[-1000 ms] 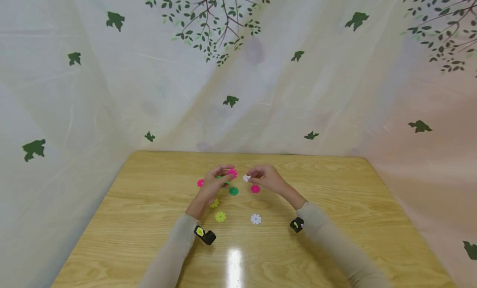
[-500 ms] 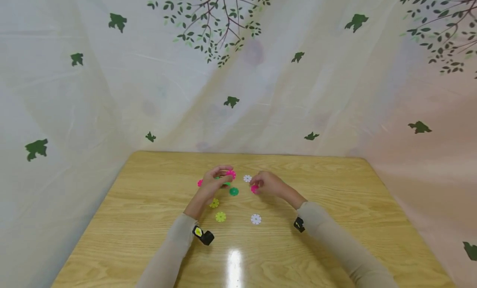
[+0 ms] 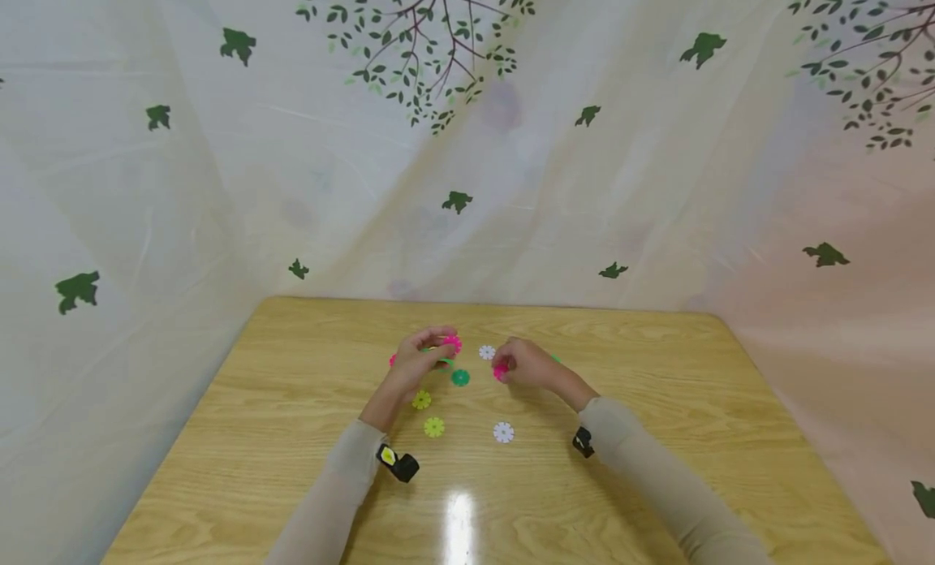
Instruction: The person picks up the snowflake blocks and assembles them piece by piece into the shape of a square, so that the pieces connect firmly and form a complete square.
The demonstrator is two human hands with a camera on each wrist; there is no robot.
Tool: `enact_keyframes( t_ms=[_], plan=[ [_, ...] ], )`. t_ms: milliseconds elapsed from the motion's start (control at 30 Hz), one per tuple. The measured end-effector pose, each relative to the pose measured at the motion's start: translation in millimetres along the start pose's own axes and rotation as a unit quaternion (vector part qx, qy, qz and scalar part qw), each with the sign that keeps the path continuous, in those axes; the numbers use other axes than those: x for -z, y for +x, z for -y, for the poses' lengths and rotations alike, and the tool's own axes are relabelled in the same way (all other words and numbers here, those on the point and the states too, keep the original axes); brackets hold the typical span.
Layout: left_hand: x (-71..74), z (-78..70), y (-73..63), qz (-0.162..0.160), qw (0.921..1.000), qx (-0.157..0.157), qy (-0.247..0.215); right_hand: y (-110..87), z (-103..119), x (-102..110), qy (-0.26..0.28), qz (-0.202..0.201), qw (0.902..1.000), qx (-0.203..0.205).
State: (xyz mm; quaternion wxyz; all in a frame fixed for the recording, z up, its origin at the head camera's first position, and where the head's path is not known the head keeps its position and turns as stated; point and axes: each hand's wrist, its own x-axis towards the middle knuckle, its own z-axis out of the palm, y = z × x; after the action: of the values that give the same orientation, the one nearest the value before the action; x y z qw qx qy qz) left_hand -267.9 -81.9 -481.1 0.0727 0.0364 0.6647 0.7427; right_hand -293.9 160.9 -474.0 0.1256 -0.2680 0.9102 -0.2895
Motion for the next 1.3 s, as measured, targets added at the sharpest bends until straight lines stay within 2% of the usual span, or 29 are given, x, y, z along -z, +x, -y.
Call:
enact_keyframes(
  t_ms=[167,367,667,967,1067,1300],
  plan=[
    [-0.8,0.4,0.3,-0.001,1.0,0.001,0.001,1.4,-1.2,0.2,0.006,0.01,0.9998,0.017],
    [-2.1,0.1,-0.7,-0.001,1.0,-0.006,0.003,1.5,-4.5,0.2,0.037,0.009,0.9988,0.031],
    [-3.6,2.2,-0.2,-0.003,1.0,-0.007,-0.004,1.0,-13.8,-0.4,0.09,-0.013,0.9952,0.036],
    [-6.7,2.0,0.5,-0.002,0.9999,-0.002,0.013,-1.2,-12.6,3.7,0.148,-0.049,0.9875,0.026],
    [-7.9,2.4,0.7,0.002,0.9999,-0.004,0.011,-1.0,-11.7,3.9,0.187,-0.06,0.9804,0.019],
    [-10.7,1.8,0.5,0.006,0.9999,-0.006,0.006,-1.6,-6.1,4.3,0.292,-0.086,0.9527,0.01]
  ],
)
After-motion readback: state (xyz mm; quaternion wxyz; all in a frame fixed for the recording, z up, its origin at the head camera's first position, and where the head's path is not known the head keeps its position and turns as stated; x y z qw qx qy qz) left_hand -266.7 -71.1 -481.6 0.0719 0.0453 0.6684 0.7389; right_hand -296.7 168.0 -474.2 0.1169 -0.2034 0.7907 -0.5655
